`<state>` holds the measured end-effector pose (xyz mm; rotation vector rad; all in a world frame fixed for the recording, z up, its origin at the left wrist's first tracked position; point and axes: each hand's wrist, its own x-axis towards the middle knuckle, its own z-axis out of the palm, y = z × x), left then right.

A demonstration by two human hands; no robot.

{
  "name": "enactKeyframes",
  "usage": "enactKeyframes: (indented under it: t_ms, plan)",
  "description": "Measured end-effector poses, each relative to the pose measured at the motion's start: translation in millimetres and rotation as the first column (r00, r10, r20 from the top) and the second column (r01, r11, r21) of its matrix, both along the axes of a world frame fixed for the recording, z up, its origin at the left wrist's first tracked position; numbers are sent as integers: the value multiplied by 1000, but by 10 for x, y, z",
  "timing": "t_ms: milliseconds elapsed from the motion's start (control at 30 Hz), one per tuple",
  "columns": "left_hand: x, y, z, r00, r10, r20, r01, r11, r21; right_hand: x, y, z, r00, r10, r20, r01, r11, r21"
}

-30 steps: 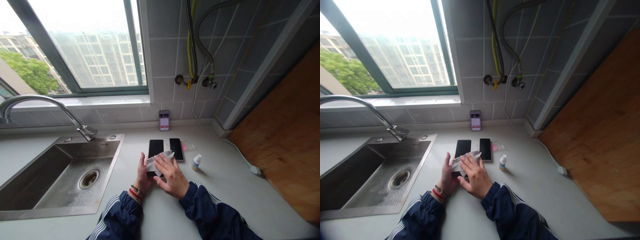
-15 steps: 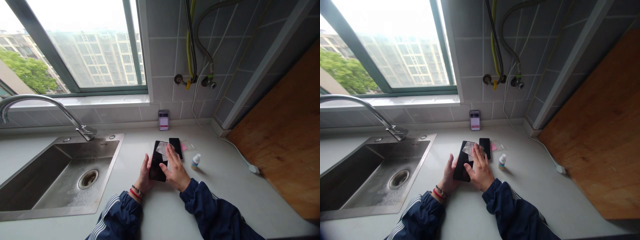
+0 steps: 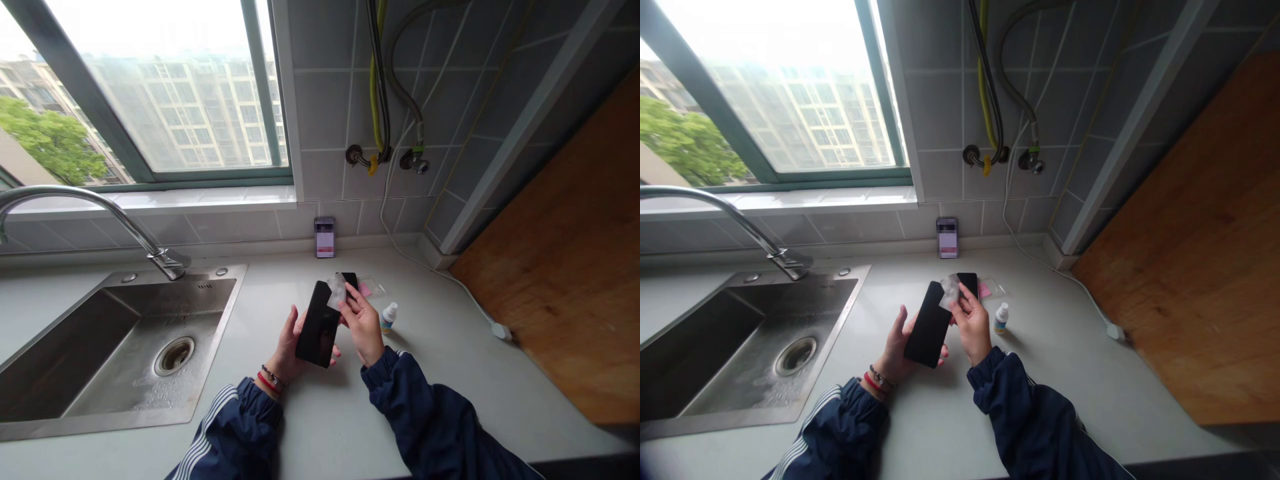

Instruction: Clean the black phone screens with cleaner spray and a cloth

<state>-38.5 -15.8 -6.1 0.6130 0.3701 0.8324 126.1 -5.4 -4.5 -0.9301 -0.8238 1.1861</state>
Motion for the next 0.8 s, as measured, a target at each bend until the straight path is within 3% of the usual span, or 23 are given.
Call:
enactKeyframes:
  t_ms: [133,300,433,567,633,700,800]
  plan:
    - [-1,-12,3,999,-38,16,38,999,17,24,19,-11,994,-53,-91,44,994,-96]
    - [-6,-2,46,999,-7,48,6,1000,9,71,73,-98,987,-105,-124,90,989,-117]
    - [-13,10,73,997,43,65,-42,999,-2,91,95,-132,980,-186,-63,181,980,-84]
    - [-20,24,49,995,81,57,-80,996,-27,77,14,-59,968,-241,70,239,970,35]
    - [-23,37,20,994,98,57,-95,994,-53,44,-66,-13,961,-207,182,182,973,141]
    - [-23,55,-11,988,140,59,-134,986,-99,-2,-150,11,912,-134,389,21,959,282]
    - [-18,87,-39,960,277,47,-267,950,-162,-73,-248,-8,689,-107,717,-298,860,414]
